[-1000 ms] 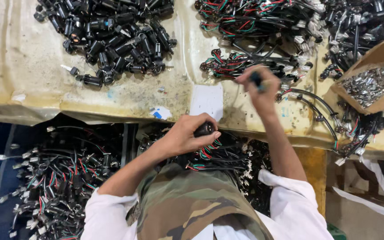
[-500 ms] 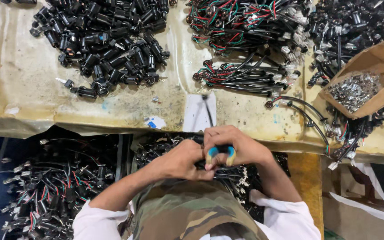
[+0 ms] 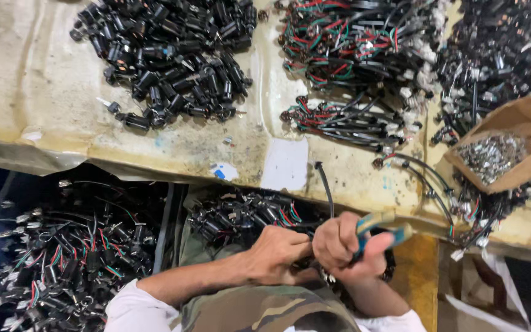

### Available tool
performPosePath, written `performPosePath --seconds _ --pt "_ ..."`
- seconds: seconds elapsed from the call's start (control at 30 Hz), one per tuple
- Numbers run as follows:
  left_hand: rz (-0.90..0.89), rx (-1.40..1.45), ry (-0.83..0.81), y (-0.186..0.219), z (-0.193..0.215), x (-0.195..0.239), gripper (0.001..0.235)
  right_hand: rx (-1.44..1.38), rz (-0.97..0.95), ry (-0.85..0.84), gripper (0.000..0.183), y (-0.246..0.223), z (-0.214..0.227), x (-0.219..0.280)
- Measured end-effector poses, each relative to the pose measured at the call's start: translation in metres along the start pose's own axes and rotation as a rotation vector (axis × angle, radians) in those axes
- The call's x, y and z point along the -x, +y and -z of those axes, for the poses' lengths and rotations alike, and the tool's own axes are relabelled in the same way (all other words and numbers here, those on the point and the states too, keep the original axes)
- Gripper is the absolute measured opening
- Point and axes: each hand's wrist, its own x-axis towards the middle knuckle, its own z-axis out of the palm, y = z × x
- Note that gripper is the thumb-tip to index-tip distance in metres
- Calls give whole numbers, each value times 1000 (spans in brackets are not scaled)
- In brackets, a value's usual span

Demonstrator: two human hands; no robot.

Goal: The person repeatedly picks up black cylindrical components and wire harnesses from a table, uses pliers to strip or adjust wires, and places the assembled units into a bin below. The process is continuous and repetitive throughout the clip.

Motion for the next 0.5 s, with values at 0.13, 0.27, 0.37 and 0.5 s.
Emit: performPosePath --seconds 0.13,0.27,0.37,0.5 --pt "123 139 98 -5 -3 -7 33 251 94 90 57 9 -4 4" --pt "162 207 97 -5 -3 -14 28 213 103 131 56 -1 6 -7" --pt "182 262 49 -1 2 -22 24 -109 9 116 58 -11 26 -19" --pt "134 363 -21 5 36 -30 24 -61 116 117 52 -29 38 -26"
